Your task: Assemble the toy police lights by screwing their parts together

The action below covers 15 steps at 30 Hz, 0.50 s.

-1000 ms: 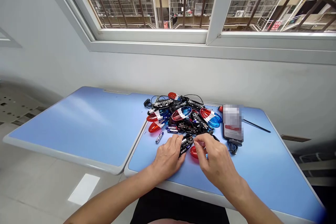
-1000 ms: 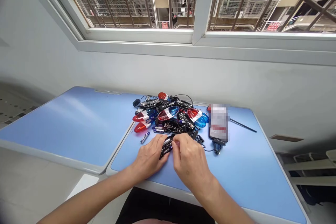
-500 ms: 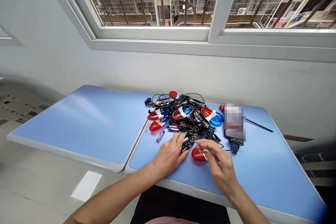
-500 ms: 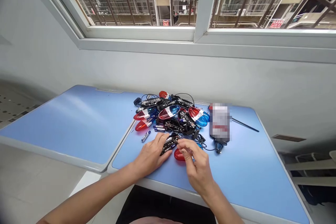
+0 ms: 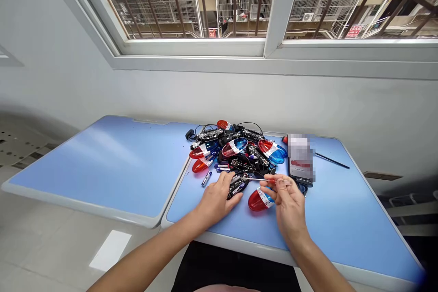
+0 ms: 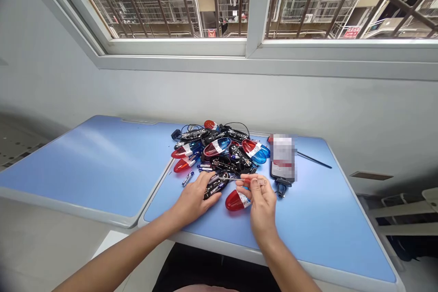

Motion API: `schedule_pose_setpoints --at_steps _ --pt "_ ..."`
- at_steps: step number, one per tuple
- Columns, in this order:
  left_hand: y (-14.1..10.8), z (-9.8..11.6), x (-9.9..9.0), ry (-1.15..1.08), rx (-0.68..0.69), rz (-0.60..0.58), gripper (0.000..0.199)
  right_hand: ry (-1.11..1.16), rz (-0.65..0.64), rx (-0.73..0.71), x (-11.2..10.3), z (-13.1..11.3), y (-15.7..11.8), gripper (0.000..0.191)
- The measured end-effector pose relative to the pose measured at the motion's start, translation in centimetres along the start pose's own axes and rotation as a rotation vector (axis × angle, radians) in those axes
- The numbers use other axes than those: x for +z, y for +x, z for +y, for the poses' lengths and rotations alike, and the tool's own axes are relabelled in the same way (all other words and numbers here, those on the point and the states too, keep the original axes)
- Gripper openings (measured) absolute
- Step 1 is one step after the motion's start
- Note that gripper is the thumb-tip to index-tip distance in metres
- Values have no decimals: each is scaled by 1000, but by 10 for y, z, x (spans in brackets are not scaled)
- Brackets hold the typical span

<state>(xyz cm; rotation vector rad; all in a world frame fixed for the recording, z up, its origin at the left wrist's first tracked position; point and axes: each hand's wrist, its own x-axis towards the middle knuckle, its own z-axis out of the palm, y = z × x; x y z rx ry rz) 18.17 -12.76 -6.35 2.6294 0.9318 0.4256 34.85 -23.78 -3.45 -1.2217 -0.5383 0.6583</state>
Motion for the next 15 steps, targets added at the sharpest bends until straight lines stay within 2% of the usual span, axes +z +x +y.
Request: schedule_pose_setpoints --at_steps 3,7,10,15 --pt "0 1 -1 -21 -32 -29 55 -31 -22 -22 -1 -5 -1 39" --pt "-3 5 -6 -44 -65 -34 60 -137 -72 -121 -4 -7 -4 37" --pt "-5 6 -8 -108 -60 18 58 -203 -91 -165 -5 -4 -6 37" --pt "-4 2 -6 -189 -22 136 41 -184 -124 -170 -3 -3 -7 37"
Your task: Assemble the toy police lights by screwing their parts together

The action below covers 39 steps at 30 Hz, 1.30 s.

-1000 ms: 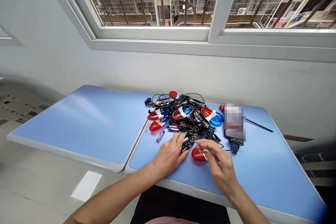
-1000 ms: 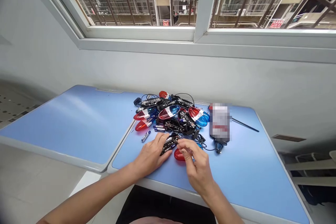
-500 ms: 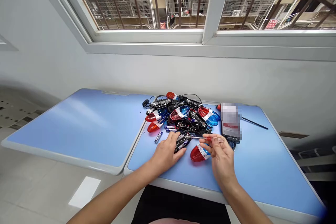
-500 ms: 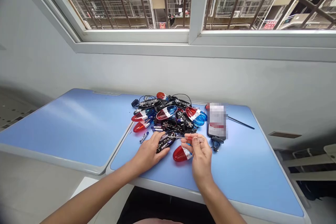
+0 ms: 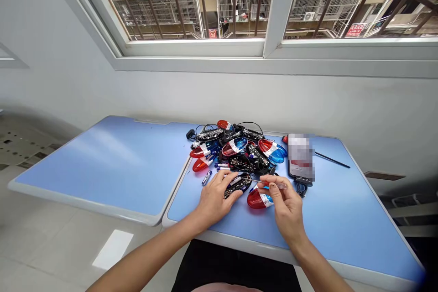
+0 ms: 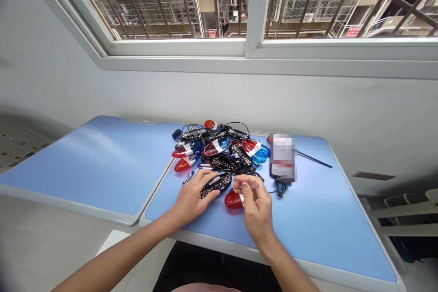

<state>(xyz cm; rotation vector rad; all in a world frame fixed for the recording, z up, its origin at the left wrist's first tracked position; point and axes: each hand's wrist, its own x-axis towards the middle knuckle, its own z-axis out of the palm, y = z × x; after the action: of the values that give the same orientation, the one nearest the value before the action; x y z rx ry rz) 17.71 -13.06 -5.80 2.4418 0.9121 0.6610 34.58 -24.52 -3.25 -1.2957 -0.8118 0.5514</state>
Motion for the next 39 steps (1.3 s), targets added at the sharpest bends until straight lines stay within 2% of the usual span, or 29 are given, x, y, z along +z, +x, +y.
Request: schedule_pose_setpoints --at_steps 6,13,16,20,25,29,31,33,36,39 --pt "8 -8 -1 -148 8 104 28 71 -24 28 1 1 4 37" --pt "13 -7 4 -121 86 218 28 136 -106 1 -6 8 4 28" --pt "19 -7 0 -136 110 274 26 140 -63 -23 -11 11 6 25" --pt "33 -17 -19 -81 59 339 24 120 31 -57 -14 14 8 26" --pt "47 -36 -29 159 24 207 25 63 36 -57 -14 12 7 29" --pt "40 -39 -26 187 56 207 25 25 49 -89 -15 11 4 28" --pt "29 -35 -24 181 100 248 30 -10 58 -147 -16 11 2 26" --pt "17 -28 -23 160 198 258 35 -73 57 -225 -17 10 0 24" --pt "1 -18 -18 144 335 142 51 -212 30 -356 -18 8 -3 19" --pt "-5 -12 -9 178 314 37 62 -299 -13 -491 -18 7 -5 11"
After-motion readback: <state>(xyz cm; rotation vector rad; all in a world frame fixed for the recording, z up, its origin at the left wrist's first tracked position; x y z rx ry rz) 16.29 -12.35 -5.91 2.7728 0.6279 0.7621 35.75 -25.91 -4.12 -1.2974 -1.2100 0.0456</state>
